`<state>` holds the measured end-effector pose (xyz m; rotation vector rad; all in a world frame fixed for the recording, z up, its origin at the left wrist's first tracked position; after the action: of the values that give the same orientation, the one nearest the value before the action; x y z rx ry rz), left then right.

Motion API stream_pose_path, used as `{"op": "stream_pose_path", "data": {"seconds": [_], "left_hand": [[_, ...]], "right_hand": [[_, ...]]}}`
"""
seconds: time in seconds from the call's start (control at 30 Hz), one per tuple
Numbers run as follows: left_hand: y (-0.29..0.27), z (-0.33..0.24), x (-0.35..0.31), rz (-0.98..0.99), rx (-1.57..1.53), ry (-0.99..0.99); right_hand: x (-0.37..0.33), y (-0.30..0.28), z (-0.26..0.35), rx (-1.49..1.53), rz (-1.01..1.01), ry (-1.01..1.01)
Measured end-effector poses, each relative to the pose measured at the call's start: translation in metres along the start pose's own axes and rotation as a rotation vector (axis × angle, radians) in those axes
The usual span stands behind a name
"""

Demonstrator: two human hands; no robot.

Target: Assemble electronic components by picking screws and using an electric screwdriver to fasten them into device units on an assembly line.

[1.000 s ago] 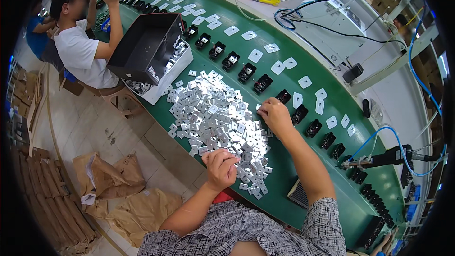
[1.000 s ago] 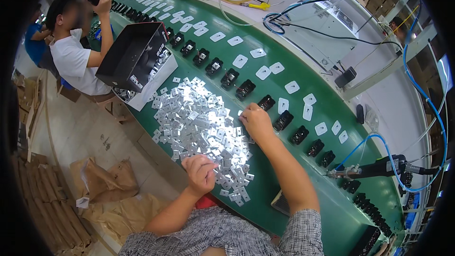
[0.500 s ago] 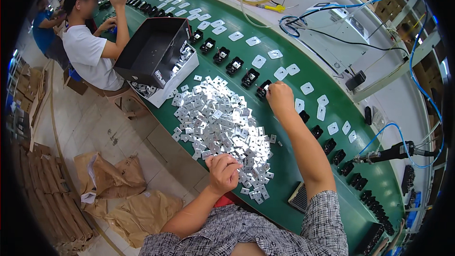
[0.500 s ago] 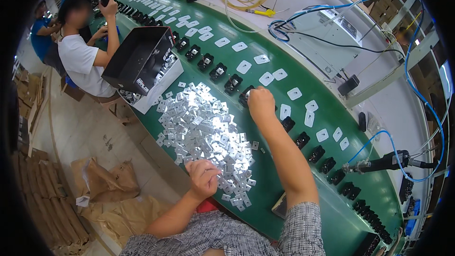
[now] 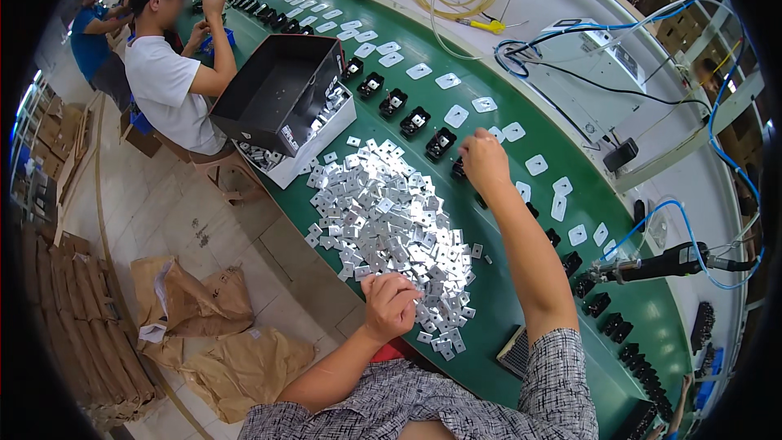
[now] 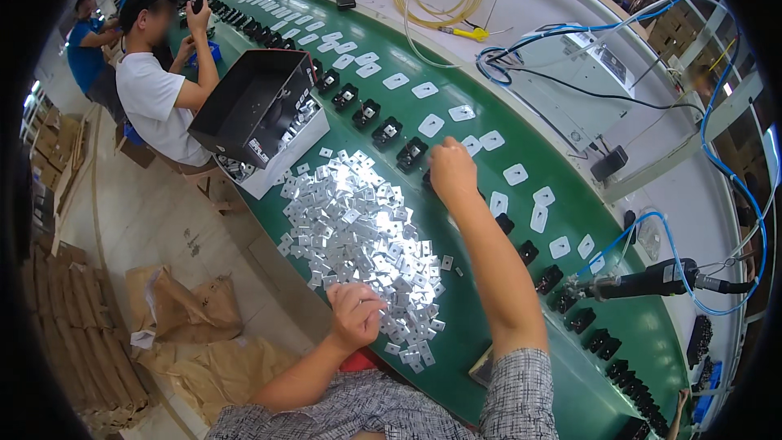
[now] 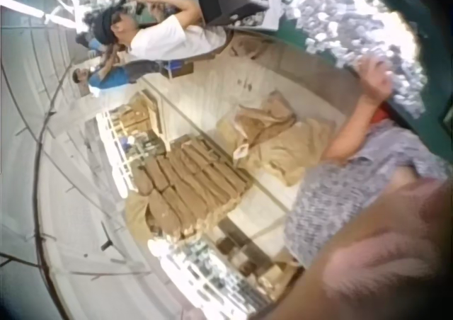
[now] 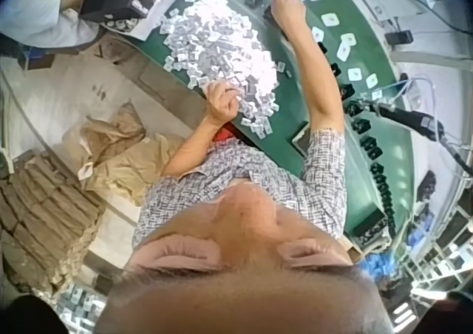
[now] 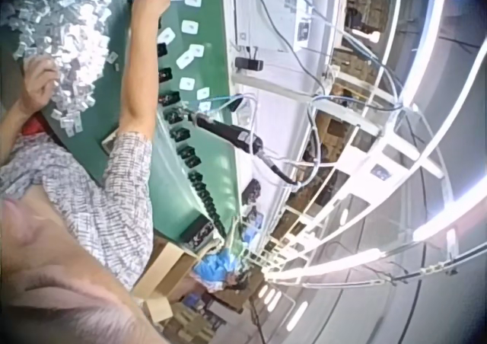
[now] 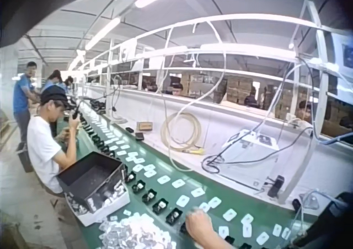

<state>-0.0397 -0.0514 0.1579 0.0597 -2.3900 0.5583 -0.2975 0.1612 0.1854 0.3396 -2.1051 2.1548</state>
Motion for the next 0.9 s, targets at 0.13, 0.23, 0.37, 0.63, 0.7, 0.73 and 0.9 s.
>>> {"op": "stream_pose_path", "data": {"seconds": [0.13,0.23,0.37,0.63,0.7,0.73,0.9], "left_hand": [[-0.001,-0.003,0.000,0.008,0.007,0.002],[-0.001,-0.003,0.001,0.004,0.007,0.000],[-0.001,-0.004,0.002,0.007,0.016,-0.006],[0.002,-0.005,0.006,0.009,0.013,-0.008],[-0.002,-0.003,0.005,0.010,0.026,-0.014],[-0.003,-0.003,0.004,0.008,0.033,-0.019],[-0.002,-0.004,0.003,0.009,0.025,-0.020]], "right_hand": [[0.017,-0.007,0.016,0.186,-0.201,-0.087],[0.037,0.014,0.011,0.191,-0.001,0.063],[0.049,0.030,0.011,0.146,0.089,0.117],[0.050,0.030,0.013,-0.042,0.039,0.072],[0.035,0.003,0.036,0.095,-0.054,-0.049],[0.025,-0.011,0.048,0.164,-0.100,-0.112],[-0.022,0.012,0.080,0.484,0.156,-0.432]]}}
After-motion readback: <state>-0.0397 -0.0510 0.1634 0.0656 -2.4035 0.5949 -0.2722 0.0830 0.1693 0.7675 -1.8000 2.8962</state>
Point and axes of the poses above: each hand's wrist, its own x-axis towards the middle knuckle, its own y-axis out of the palm, z = x × y, the point moved 8 cm from there along x, towards the middle knuckle, and after that the axes turned 5 degrees about -x, right-handed, at the moved point
